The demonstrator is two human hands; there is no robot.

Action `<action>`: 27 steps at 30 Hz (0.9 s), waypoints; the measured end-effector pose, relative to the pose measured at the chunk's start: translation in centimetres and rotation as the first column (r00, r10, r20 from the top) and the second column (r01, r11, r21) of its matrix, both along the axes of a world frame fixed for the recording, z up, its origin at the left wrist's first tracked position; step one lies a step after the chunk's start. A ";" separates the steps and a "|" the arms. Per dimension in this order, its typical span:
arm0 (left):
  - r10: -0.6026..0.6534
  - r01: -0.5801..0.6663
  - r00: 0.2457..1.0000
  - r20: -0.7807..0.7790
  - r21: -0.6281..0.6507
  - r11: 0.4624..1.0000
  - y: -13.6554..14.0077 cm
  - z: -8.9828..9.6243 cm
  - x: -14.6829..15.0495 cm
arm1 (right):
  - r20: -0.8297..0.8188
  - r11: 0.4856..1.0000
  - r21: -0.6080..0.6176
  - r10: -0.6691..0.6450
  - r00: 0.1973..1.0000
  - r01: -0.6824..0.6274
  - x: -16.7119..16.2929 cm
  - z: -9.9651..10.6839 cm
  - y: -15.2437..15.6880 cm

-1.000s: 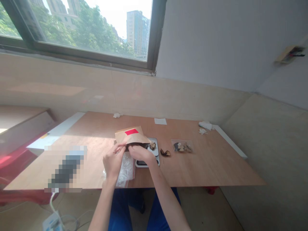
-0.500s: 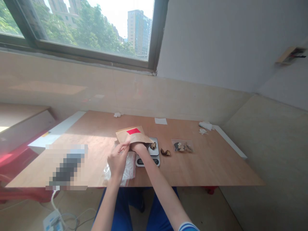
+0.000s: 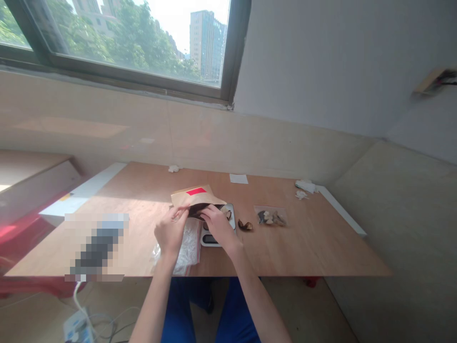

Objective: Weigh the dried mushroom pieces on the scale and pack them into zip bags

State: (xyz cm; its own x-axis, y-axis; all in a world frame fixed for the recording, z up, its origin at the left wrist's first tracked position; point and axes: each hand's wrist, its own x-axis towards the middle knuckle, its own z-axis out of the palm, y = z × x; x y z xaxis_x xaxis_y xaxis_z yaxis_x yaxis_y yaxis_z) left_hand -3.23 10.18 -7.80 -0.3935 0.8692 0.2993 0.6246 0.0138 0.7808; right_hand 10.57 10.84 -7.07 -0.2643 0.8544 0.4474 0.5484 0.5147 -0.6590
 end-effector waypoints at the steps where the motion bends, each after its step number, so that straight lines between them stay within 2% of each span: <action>1: 0.015 -0.015 1.000 -0.009 0.000 1.000 0.1 0.2 0.0 | -0.039 1.000 0.013 -0.012 0.999 0.013 0.7 0.2 -0.7; 4: 0.032 -0.031 0.999 -0.016 0.027 0.999 0.7 1.0 -0.1 | -0.194 0.989 0.056 -0.125 0.973 0.138 3.0 0.0 -2.2; 7: 0.030 -0.029 0.999 -0.030 0.044 0.999 1.9 2.2 -0.2 | -0.251 0.954 0.027 -0.282 0.926 0.297 5.6 -2.0 -2.8; 10: 0.040 -0.038 0.999 -0.031 0.074 0.997 3.6 3.6 -0.4 | -0.150 0.944 0.031 -0.322 0.935 0.330 7.4 -4.9 -2.5; 12: 0.044 -0.041 0.999 -0.014 0.149 0.988 5.2 4.4 -0.5 | -0.016 0.937 0.081 -0.341 0.940 0.341 7.9 -6.7 -2.0; 15: 0.048 -0.061 0.997 0.054 0.268 0.962 7.7 4.9 -0.8 | 0.219 0.910 0.173 -0.408 0.886 0.377 7.8 -8.5 -1.4; 18: 0.021 -0.056 0.994 0.110 0.320 0.946 9.3 4.4 -1.3 | 0.349 0.892 0.222 -0.450 0.822 0.395 7.4 -9.2 -1.3; 20: -0.017 -0.029 0.990 0.137 0.329 0.944 9.4 3.7 -1.5 | 0.385 0.888 0.224 -0.460 0.800 0.402 7.3 -9.2 -1.4; 25: -0.057 0.002 0.987 0.150 0.342 0.940 6.3 1.2 -1.0 | 0.472 0.911 0.164 -0.409 0.781 0.378 7.8 -8.5 -2.0; 27: -0.062 0.006 0.982 0.178 0.302 0.953 4.6 0.0 -0.4 | 0.493 0.920 0.137 -0.386 0.780 0.368 8.0 -8.2 -2.2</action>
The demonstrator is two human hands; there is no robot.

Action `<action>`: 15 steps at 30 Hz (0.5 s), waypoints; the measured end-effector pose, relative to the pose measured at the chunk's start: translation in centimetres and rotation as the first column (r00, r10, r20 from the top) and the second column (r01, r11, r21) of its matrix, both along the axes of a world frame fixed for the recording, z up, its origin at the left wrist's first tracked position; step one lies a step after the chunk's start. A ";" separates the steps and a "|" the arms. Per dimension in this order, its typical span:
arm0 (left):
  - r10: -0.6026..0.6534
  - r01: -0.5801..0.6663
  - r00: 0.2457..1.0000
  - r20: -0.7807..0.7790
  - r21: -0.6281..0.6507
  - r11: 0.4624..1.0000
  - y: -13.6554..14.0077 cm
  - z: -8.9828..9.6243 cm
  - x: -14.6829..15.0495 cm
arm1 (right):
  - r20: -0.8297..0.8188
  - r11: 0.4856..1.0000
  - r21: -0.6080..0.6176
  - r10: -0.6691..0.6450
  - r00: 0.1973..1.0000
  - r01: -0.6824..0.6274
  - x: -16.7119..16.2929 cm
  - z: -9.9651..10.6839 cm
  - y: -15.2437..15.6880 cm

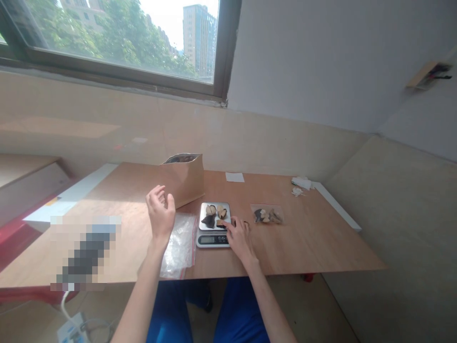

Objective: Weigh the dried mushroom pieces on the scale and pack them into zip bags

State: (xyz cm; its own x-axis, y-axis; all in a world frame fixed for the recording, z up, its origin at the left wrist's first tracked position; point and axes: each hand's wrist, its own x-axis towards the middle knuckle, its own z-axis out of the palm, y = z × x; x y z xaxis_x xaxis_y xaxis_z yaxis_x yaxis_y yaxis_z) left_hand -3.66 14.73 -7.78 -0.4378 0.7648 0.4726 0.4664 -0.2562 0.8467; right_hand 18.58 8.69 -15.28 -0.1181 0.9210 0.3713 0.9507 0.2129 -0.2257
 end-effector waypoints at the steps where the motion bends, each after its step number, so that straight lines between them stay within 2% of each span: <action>1: -0.013 0.013 1.000 0.002 -0.044 0.999 -0.8 -0.6 0.3 | -0.003 1.000 -0.012 0.000 1.000 0.000 0.0 0.1 -0.1; 5: -0.146 0.128 0.987 -0.061 -0.226 0.966 -3.4 -3.1 0.8 | -0.074 1.000 -0.027 -0.013 0.997 0.011 -0.1 0.3 -0.2; 8: -0.226 0.185 0.971 -0.083 -0.340 0.922 -4.4 -4.9 0.5 | -0.243 0.998 0.025 -0.057 0.968 0.065 -0.3 0.5 -0.3; 12: -0.291 0.207 0.949 -0.123 -0.453 0.867 -5.0 -6.6 0.1 | -0.516 0.982 0.089 -0.095 0.851 0.164 -0.3 1.2 -0.7; 15: -0.319 0.199 0.935 -0.157 -0.511 0.836 -5.3 -7.3 0.2 | -0.624 0.982 0.095 -0.069 0.779 0.164 -0.2 1.6 -1.2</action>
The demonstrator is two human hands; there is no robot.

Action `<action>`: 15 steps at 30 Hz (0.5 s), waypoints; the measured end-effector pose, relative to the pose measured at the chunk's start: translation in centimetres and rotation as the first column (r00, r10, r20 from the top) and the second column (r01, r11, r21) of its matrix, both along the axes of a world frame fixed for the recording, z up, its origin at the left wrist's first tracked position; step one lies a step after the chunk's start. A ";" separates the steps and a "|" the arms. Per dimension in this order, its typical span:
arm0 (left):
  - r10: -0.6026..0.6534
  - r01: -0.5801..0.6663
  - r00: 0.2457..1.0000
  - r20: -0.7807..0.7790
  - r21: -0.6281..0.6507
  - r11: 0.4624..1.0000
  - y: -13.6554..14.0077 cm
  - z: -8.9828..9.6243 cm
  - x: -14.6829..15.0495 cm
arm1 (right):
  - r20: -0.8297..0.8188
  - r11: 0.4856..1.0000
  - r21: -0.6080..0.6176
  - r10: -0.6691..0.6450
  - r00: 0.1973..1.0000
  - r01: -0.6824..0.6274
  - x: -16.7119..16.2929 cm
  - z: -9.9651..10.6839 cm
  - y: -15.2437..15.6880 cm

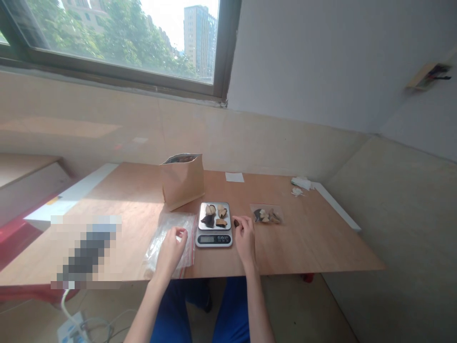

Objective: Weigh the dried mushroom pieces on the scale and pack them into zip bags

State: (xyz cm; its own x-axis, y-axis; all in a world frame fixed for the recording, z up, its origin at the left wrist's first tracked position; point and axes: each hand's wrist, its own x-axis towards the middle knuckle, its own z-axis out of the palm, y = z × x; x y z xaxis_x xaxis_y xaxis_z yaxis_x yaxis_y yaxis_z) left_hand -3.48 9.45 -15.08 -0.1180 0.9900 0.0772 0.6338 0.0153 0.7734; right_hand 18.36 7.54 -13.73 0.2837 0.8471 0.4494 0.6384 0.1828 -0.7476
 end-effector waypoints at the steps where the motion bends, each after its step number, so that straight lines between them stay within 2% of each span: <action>1: -0.009 0.008 1.000 -0.012 -0.020 1.000 -0.1 -0.1 0.1 | -0.022 1.000 -0.003 0.013 1.000 -0.013 0.0 0.0 -0.2; 7: -0.073 0.070 0.997 -0.033 -0.080 0.994 -0.9 -0.6 1.1 | -0.082 0.995 -0.040 0.083 0.993 -0.087 0.0 -0.3 -0.7; 12: -0.061 0.059 0.998 -0.028 -0.077 0.995 -1.0 -1.1 1.2 | -0.108 0.993 -0.028 0.110 0.988 -0.114 -0.1 -0.5 -0.8; 15: -0.027 0.026 0.999 -0.019 -0.043 0.999 -0.9 -0.5 1.0 | -0.164 0.984 -0.049 0.162 0.973 -0.172 -0.7 -0.4 -0.8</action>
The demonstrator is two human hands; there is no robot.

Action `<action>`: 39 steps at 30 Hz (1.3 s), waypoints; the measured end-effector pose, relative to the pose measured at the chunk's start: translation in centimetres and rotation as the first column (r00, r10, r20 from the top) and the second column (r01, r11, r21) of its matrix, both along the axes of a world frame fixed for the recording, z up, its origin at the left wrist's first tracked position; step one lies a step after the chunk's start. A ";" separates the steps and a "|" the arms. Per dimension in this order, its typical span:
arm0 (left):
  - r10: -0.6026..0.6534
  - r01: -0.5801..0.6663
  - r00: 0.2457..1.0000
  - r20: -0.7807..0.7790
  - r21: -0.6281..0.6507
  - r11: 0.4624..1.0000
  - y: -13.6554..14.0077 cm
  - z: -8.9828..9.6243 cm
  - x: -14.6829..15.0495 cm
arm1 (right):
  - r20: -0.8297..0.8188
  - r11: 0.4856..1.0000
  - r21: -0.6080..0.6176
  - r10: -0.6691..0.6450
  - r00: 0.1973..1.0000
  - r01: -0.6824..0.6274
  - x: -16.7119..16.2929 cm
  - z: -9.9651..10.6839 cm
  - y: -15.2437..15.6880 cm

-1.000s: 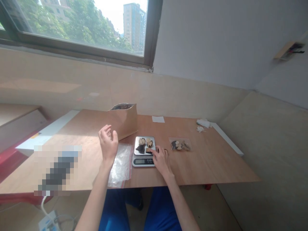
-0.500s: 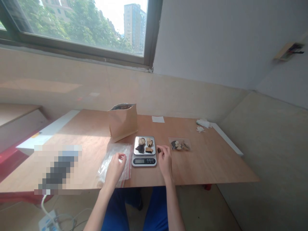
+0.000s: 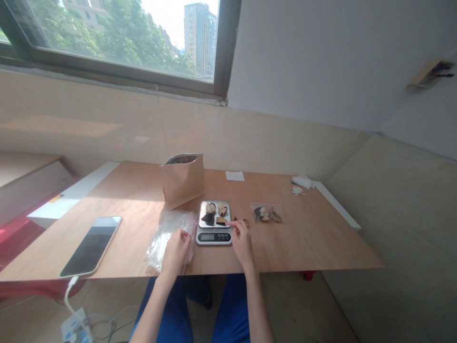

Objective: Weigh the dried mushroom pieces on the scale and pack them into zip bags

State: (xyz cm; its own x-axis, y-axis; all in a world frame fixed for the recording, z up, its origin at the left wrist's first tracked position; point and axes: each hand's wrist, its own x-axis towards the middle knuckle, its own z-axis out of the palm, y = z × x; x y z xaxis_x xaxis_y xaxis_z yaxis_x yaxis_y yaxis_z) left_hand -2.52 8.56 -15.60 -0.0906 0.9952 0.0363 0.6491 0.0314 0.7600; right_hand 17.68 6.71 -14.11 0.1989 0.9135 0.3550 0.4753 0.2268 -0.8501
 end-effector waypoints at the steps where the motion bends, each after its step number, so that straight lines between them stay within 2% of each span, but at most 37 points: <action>1: 0.023 -0.023 1.000 0.011 0.016 1.000 0.0 0.4 0.0 | -0.023 0.999 -0.016 0.030 0.999 -0.030 -0.4 0.1 0.0; 3: 0.064 -0.067 0.997 0.050 0.053 0.996 -0.2 1.5 0.1 | -0.075 0.993 -0.061 0.094 0.993 -0.099 -1.7 0.4 0.0; 5: 0.038 -0.049 0.993 0.110 0.095 0.994 -0.5 2.7 0.6 | -0.129 0.981 -0.114 0.144 0.981 -0.159 -3.4 0.8 0.1; 8: -0.138 0.107 0.973 0.185 0.170 0.980 -1.0 4.2 1.4 | -0.232 0.963 -0.152 0.183 0.955 -0.222 -5.8 1.6 0.6; 10: -0.207 0.161 0.955 0.214 0.213 0.964 -1.3 4.8 1.8 | -0.293 0.963 -0.138 0.183 0.938 -0.230 -6.7 1.9 1.3; 12: -0.164 0.103 0.955 0.247 0.240 0.965 -1.5 5.3 1.8 | -0.320 0.971 -0.124 0.155 0.935 -0.203 -6.7 2.2 2.1; 15: 0.051 -0.143 0.943 0.330 0.261 0.955 -1.6 6.2 1.3 | -0.312 0.981 -0.161 0.055 0.949 -0.110 -5.1 2.5 2.9; 17: 0.162 -0.271 0.909 0.384 0.249 0.930 -1.4 7.1 0.9 | -0.246 0.984 -0.173 0.001 0.969 -0.045 -3.9 2.8 2.9; 18: 0.183 -0.295 0.897 0.401 0.237 0.926 -1.3 7.6 0.8 | -0.193 0.987 -0.158 0.001 0.981 -0.033 -3.3 3.0 2.7; 22: 0.175 -0.280 0.888 0.425 0.198 0.939 -0.6 9.2 0.8 | -0.057 0.997 -0.035 0.070 0.996 -0.072 -2.2 3.5 1.6; 24: 0.169 -0.264 0.890 0.423 0.177 0.948 -0.1 9.5 1.0 | -0.054 1.000 0.009 0.016 0.998 -0.015 -1.9 3.2 1.2; 27: 0.174 -0.248 0.899 0.403 0.137 0.959 0.8 9.4 1.1 | 0.018 0.997 0.011 -0.080 0.997 0.080 -1.4 2.0 1.2; 34: 0.188 -0.224 0.946 0.264 0.116 0.968 1.9 8.9 1.5 | 0.310 0.985 -0.006 -0.164 0.936 0.174 -1.6 -1.2 1.8; 39: 0.183 -0.215 0.958 0.223 0.130 0.968 1.8 8.8 1.8 | 0.407 0.983 0.034 -0.177 0.896 0.179 -2.3 -2.7 2.2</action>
